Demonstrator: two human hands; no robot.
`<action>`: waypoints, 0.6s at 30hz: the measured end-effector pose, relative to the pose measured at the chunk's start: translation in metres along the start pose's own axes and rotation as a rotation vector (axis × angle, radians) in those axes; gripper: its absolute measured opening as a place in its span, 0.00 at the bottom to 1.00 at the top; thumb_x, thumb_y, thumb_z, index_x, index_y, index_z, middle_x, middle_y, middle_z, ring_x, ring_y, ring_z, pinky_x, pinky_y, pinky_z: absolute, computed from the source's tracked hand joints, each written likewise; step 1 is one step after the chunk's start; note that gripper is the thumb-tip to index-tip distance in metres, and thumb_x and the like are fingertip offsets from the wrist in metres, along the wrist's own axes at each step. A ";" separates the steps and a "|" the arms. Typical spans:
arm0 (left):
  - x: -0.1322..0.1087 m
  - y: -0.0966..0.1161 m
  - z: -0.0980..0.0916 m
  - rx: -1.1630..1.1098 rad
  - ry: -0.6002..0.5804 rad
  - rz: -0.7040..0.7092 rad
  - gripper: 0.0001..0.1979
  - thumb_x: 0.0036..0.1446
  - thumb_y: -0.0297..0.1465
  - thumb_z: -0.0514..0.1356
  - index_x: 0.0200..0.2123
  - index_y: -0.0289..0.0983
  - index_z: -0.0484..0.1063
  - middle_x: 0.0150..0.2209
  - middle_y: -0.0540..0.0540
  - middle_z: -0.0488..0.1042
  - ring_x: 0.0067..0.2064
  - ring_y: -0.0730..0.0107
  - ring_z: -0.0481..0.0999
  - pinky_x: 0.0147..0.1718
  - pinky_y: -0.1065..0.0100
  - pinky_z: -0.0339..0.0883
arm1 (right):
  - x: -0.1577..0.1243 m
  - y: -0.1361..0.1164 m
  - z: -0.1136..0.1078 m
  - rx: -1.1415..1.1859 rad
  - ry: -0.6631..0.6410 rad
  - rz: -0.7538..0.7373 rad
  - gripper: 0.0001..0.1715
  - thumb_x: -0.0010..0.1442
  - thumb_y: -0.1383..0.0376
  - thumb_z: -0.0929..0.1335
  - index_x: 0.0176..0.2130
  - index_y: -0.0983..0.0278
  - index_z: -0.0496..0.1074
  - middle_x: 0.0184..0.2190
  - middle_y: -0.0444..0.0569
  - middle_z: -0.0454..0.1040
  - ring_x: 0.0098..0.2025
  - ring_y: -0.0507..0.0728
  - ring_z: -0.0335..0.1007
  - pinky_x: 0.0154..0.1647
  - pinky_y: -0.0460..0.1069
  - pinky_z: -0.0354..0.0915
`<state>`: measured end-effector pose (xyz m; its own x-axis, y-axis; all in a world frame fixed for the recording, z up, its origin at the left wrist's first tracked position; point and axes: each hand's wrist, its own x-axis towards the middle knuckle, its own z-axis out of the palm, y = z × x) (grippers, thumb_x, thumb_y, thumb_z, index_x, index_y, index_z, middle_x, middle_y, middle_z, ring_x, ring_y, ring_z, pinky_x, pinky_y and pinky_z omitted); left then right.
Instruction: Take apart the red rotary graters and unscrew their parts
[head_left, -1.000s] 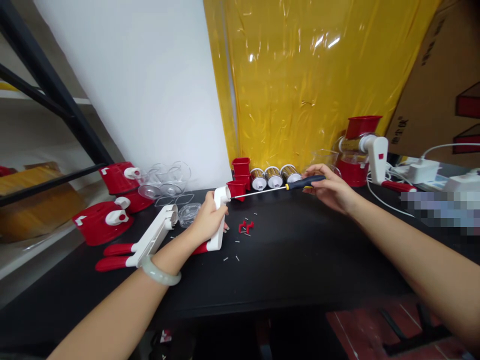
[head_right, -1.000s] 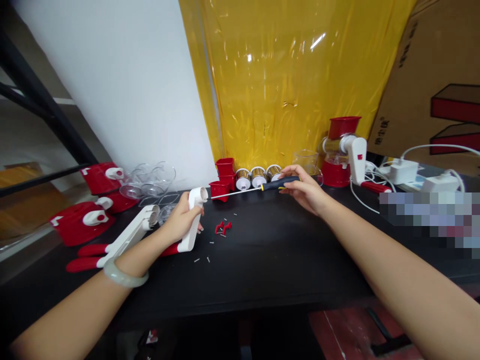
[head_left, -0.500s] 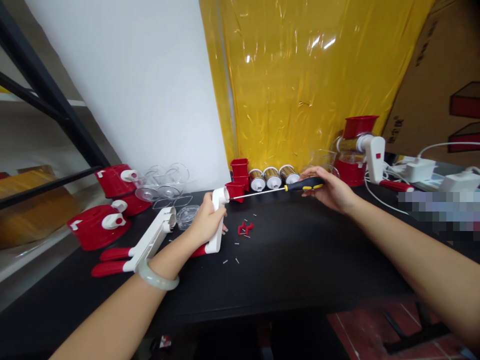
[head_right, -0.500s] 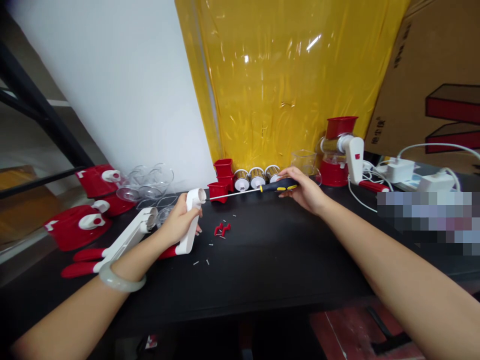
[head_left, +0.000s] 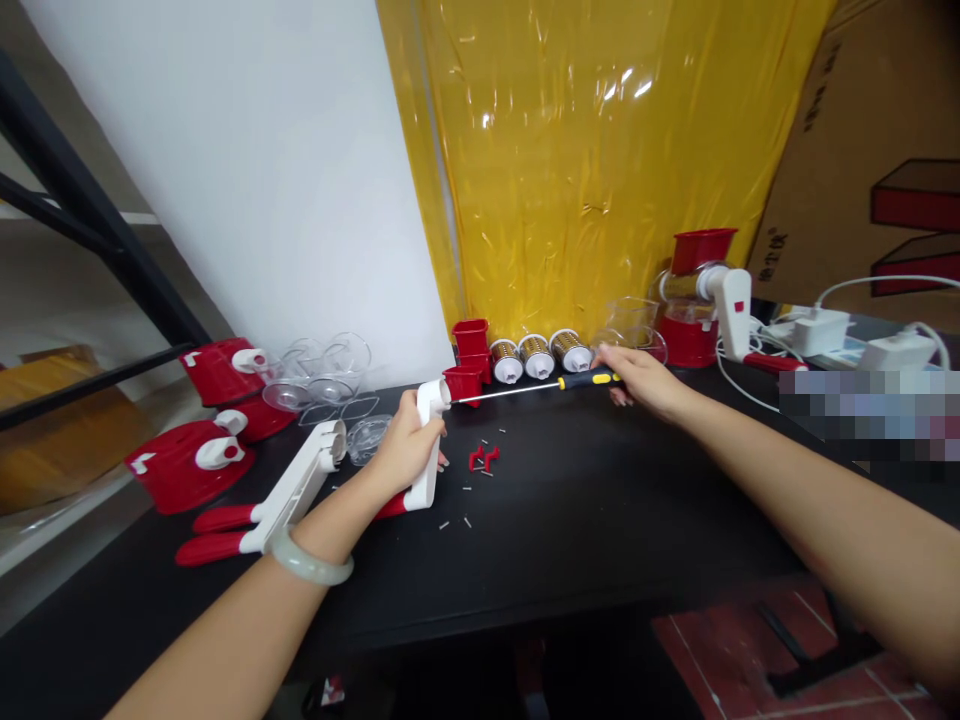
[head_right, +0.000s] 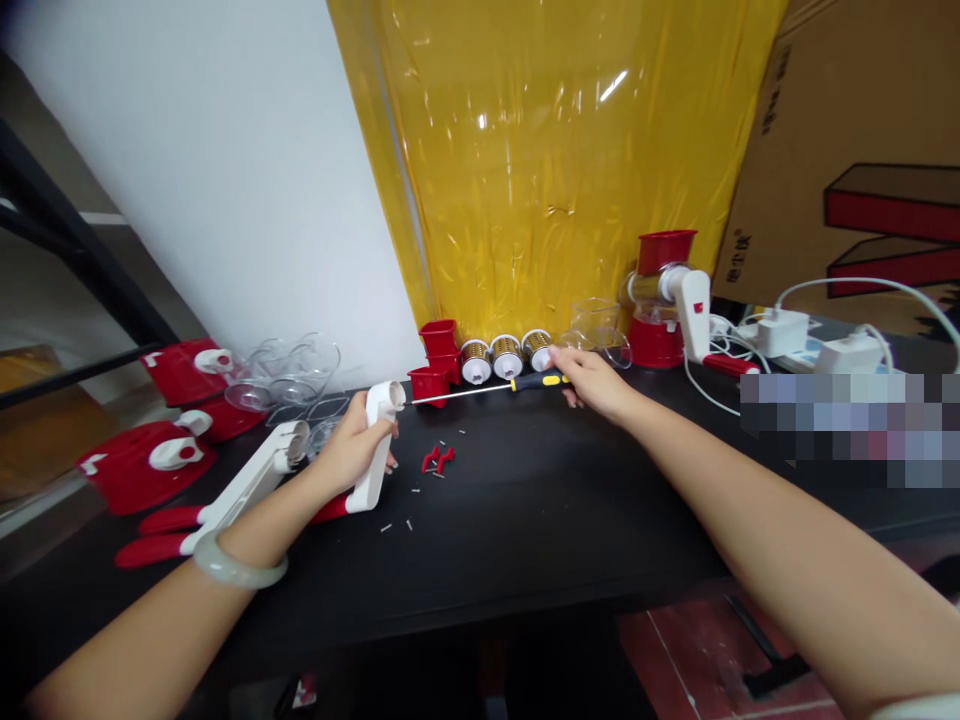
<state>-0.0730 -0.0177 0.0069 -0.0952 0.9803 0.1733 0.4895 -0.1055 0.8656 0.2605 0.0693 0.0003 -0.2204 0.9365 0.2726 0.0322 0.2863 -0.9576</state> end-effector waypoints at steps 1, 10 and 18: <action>0.000 0.000 0.000 0.002 -0.003 -0.001 0.15 0.53 0.32 0.56 0.43 0.41 0.55 0.30 0.54 0.68 0.18 0.70 0.73 0.15 0.68 0.68 | 0.000 0.000 0.000 -0.006 0.016 -0.020 0.26 0.53 0.42 0.71 0.32 0.62 0.70 0.18 0.40 0.65 0.16 0.48 0.58 0.17 0.45 0.56; -0.001 0.003 0.000 -0.028 0.002 -0.012 0.15 0.52 0.31 0.56 0.42 0.41 0.55 0.30 0.55 0.68 0.17 0.70 0.73 0.16 0.67 0.69 | -0.002 -0.003 0.001 0.144 -0.067 -0.014 0.24 0.51 0.45 0.73 0.35 0.60 0.69 0.25 0.44 0.72 0.25 0.52 0.70 0.24 0.48 0.67; -0.001 0.004 0.001 -0.027 0.011 -0.011 0.15 0.52 0.32 0.56 0.42 0.41 0.55 0.30 0.54 0.68 0.17 0.71 0.72 0.16 0.68 0.68 | -0.004 -0.004 0.003 0.183 -0.002 -0.176 0.26 0.42 0.57 0.79 0.38 0.57 0.69 0.37 0.41 0.72 0.32 0.50 0.70 0.34 0.48 0.69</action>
<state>-0.0703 -0.0194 0.0100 -0.1105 0.9795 0.1687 0.4651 -0.0990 0.8797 0.2586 0.0642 0.0026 -0.2089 0.8751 0.4366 -0.1842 0.4033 -0.8964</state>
